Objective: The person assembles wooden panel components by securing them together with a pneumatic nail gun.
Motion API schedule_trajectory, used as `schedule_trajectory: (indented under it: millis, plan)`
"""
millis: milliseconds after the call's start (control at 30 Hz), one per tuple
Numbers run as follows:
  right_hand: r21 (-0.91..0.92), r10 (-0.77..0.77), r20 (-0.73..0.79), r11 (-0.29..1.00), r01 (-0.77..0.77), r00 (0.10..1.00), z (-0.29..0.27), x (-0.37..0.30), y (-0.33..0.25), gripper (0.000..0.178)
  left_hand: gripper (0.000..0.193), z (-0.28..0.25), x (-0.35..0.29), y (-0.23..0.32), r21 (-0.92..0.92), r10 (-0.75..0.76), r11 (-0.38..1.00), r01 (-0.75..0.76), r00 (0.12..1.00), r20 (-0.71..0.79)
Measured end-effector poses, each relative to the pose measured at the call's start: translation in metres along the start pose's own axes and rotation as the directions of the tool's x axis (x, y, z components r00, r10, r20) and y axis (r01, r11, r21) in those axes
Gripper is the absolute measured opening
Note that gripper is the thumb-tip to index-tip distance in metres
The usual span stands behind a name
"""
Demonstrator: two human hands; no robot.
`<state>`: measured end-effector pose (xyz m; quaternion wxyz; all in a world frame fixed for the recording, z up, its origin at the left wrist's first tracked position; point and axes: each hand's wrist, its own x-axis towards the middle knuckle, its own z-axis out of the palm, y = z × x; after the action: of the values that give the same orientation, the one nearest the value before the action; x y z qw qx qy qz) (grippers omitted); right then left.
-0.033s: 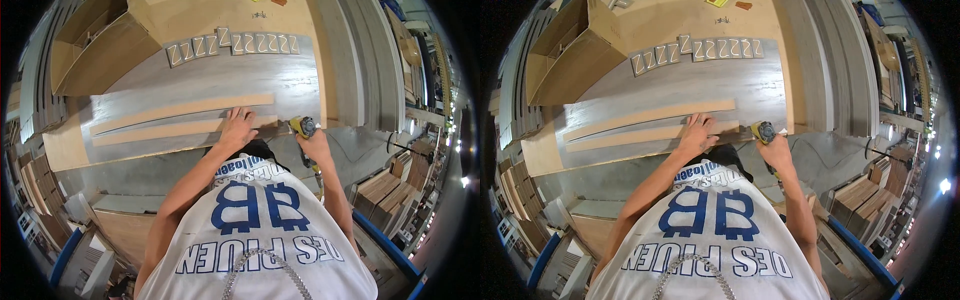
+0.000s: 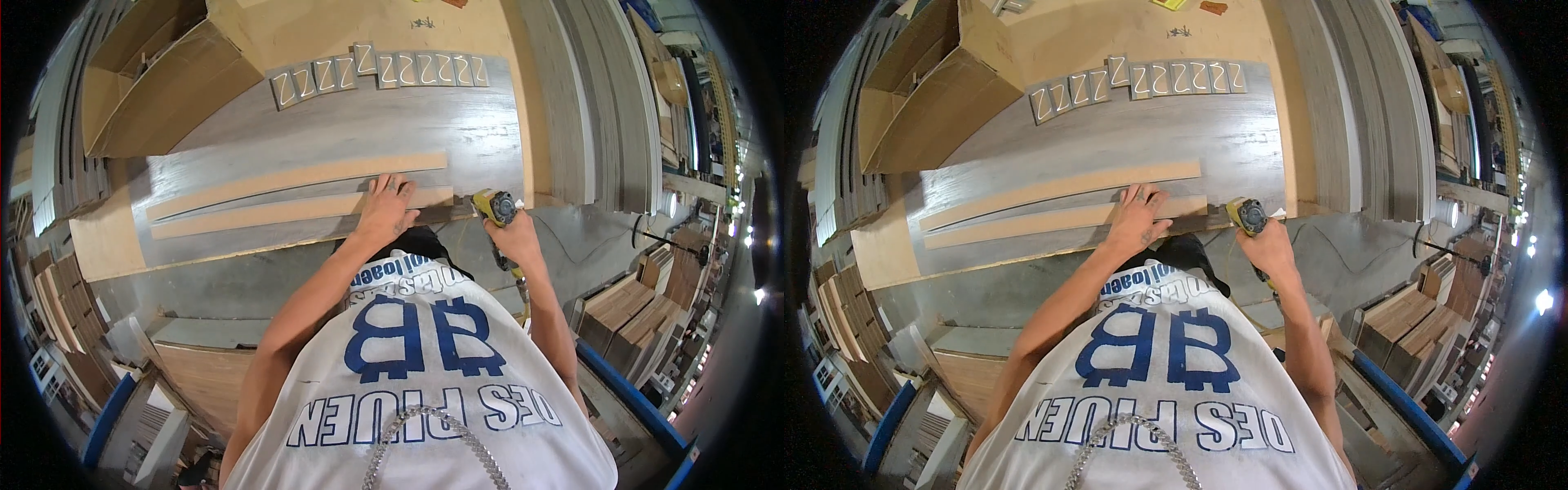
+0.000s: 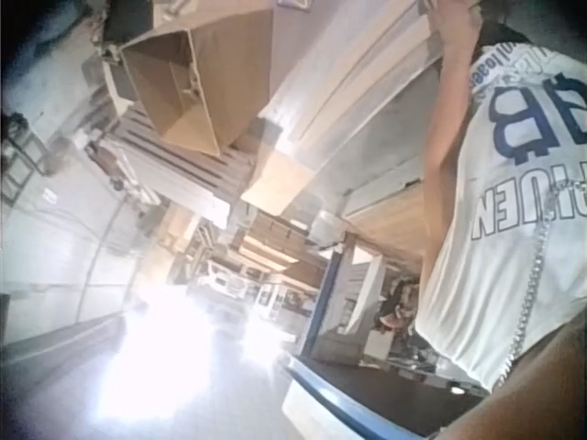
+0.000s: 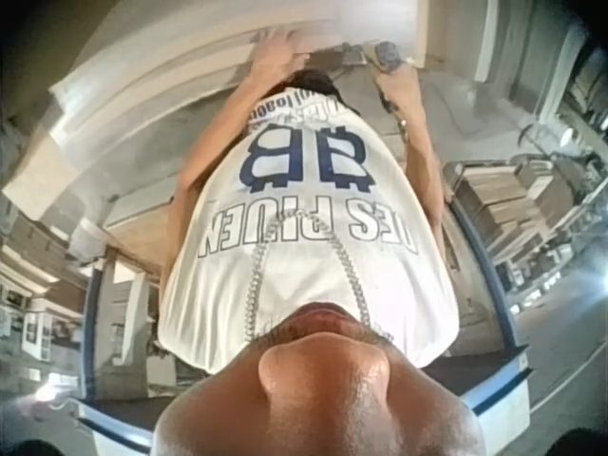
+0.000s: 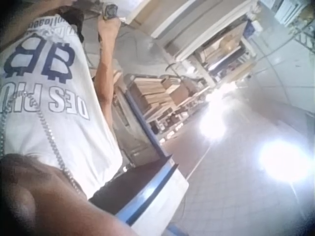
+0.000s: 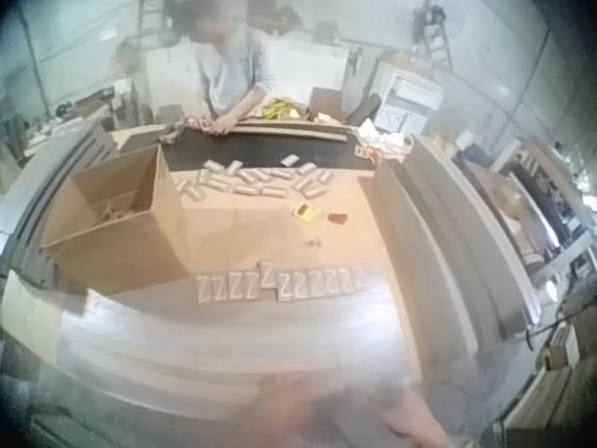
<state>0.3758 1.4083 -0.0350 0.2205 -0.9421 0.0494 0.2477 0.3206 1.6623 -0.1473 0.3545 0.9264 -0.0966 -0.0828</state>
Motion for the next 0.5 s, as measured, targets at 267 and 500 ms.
schedule_trajectory:
  millis: [267, 500]
  plan:
    - [0.150, -0.039, 0.156, 0.989, 0.015, 0.987, 0.004, -0.023, -0.026, 0.038, 0.053, 0.009, -0.001, -0.011, 0.071, 0.071, 0.995, -0.069, 0.997, -0.034]
    - [0.190, -0.039, 0.277, 0.982, -0.015, 0.960, 0.033, -0.018, -0.036, 0.037, 0.051, 0.004, 0.001, -0.009, 0.069, 0.067, 0.995, -0.067, 0.998, 0.001]
